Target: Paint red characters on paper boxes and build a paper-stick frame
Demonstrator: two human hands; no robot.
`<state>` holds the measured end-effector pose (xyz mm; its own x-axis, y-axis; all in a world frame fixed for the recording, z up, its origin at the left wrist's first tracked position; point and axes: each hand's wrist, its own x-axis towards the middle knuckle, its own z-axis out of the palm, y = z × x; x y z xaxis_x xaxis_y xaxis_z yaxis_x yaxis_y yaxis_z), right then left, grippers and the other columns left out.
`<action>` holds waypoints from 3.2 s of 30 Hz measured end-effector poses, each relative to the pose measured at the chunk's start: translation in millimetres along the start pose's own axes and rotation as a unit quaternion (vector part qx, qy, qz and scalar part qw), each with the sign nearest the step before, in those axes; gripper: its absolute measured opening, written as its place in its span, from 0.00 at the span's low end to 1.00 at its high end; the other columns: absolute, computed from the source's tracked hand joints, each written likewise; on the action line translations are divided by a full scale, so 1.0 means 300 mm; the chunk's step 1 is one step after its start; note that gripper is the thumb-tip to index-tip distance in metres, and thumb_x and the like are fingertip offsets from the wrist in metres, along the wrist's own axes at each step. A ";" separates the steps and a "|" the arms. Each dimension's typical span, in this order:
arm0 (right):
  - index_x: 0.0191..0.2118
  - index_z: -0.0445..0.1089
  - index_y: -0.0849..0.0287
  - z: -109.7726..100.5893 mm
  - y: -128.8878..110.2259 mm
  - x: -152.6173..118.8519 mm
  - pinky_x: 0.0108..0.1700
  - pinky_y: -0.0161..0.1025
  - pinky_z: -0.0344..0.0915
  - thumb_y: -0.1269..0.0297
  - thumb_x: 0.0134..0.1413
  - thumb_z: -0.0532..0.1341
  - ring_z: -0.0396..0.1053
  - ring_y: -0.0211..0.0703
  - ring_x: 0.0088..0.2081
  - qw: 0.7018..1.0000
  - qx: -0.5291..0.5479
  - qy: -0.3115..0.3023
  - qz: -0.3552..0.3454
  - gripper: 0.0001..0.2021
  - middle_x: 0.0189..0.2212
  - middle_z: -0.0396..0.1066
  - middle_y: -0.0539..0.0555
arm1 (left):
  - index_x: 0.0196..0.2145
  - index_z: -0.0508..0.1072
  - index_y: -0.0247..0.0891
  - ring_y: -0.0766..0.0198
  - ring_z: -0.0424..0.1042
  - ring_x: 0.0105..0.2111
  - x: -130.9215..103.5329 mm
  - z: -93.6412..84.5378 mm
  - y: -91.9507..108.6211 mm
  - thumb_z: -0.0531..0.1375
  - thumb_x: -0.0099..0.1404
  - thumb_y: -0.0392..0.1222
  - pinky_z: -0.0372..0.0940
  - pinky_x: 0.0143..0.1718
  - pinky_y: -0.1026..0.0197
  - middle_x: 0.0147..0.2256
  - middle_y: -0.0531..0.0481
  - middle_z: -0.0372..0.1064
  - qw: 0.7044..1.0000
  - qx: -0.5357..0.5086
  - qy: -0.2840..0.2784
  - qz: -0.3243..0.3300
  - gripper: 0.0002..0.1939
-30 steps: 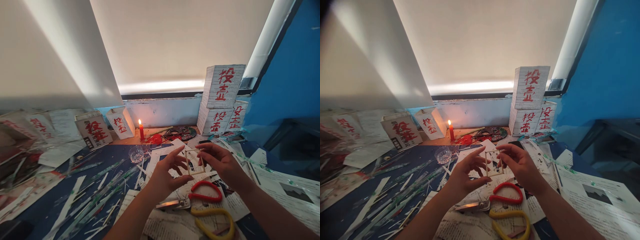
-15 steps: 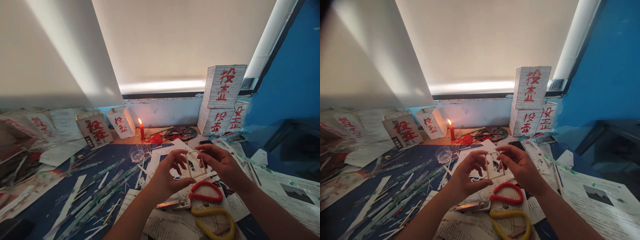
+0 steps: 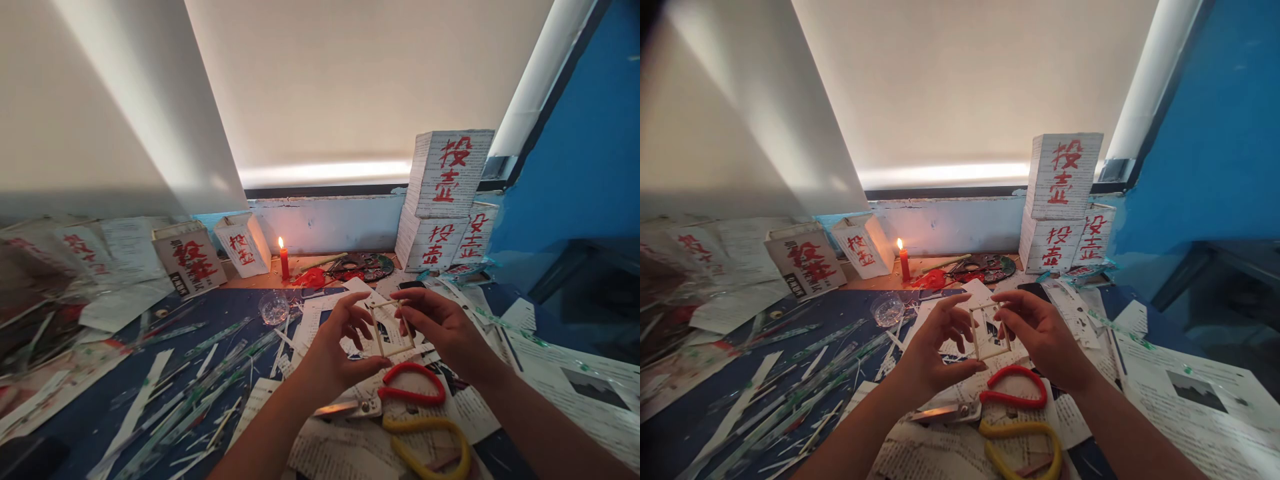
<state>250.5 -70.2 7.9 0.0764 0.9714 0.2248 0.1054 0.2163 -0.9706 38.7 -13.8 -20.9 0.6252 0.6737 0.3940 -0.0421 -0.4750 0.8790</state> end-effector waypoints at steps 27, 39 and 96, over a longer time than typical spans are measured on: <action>0.47 0.73 0.55 0.004 -0.003 0.001 0.33 0.35 0.66 0.58 0.61 0.65 0.70 0.38 0.30 1.000 -0.023 0.013 0.005 0.12 0.26 0.72 0.49 | 0.60 0.64 0.47 0.62 0.70 0.38 0.004 0.002 0.004 0.74 0.55 0.44 0.69 0.38 0.57 0.43 0.48 0.70 0.999 0.030 0.009 0.008 0.38; 0.38 0.75 0.57 0.014 0.011 0.001 0.32 0.35 0.67 0.54 0.59 0.65 0.68 0.39 0.28 0.998 -0.056 0.029 0.018 0.11 0.24 0.70 0.49 | 0.61 0.67 0.49 0.62 0.69 0.35 0.008 -0.001 -0.003 0.73 0.55 0.45 0.70 0.35 0.58 0.40 0.48 0.72 0.996 0.068 0.008 0.059 0.38; 0.45 0.76 0.57 0.008 0.012 -0.003 0.35 0.35 0.68 0.58 0.62 0.64 0.71 0.37 0.30 1.000 -0.019 -0.019 0.015 0.10 0.29 0.76 0.50 | 0.60 0.65 0.51 0.64 0.70 0.34 0.007 -0.011 -0.005 0.74 0.54 0.46 0.67 0.35 0.59 0.41 0.51 0.71 0.996 0.065 0.037 0.041 0.38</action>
<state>248.6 -70.0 4.1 0.0433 0.9805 0.1917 0.1410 0.1839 -0.9728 37.6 -9.8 -20.5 0.5649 0.6673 0.4854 0.0132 -0.5955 0.8032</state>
